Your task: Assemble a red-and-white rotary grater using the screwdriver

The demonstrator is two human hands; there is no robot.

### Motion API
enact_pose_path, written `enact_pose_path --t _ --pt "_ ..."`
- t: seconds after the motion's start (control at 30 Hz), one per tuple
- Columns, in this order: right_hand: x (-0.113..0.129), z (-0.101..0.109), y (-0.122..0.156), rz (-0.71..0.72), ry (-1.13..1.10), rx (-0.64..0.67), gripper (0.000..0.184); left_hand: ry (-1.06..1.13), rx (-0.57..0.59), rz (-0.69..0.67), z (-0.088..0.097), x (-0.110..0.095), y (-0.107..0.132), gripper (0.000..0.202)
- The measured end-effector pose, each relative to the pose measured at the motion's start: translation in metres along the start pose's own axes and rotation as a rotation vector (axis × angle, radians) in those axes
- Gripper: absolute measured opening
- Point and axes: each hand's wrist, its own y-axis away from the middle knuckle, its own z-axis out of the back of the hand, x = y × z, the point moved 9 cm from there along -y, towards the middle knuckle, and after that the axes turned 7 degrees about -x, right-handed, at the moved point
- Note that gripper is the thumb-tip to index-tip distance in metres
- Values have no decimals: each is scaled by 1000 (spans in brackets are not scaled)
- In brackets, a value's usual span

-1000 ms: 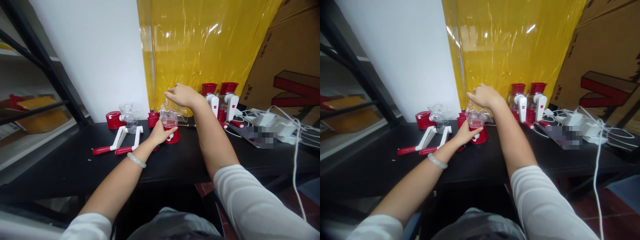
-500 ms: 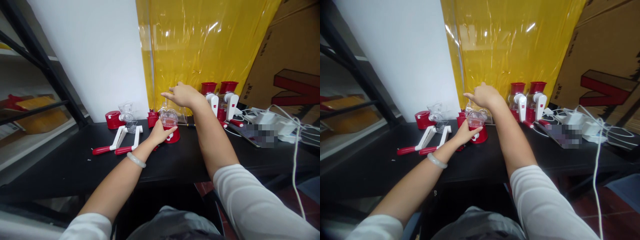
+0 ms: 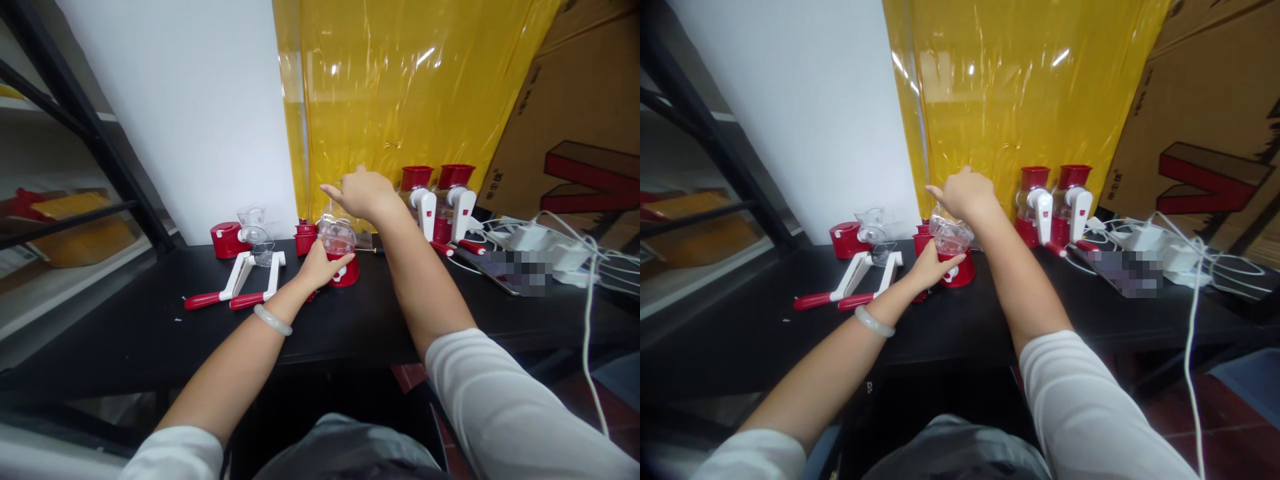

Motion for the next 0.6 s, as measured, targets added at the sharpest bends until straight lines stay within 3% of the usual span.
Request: enact_pose_path --t 0.2,0.4,0.5,0.6 --pt "0 -3 -2 -11 -53 -32 87 4 -19 2 1 -1 1 44" --pt "-3 3 -3 -39 -56 -33 92 -16 -43 88 4 7 2 57" --pt "-19 1 -13 21 -192 12 94 3 -33 79 6 7 1 61" --pt "-59 -9 -32 -25 -310 -51 91 34 -10 77 6 8 -1 56"
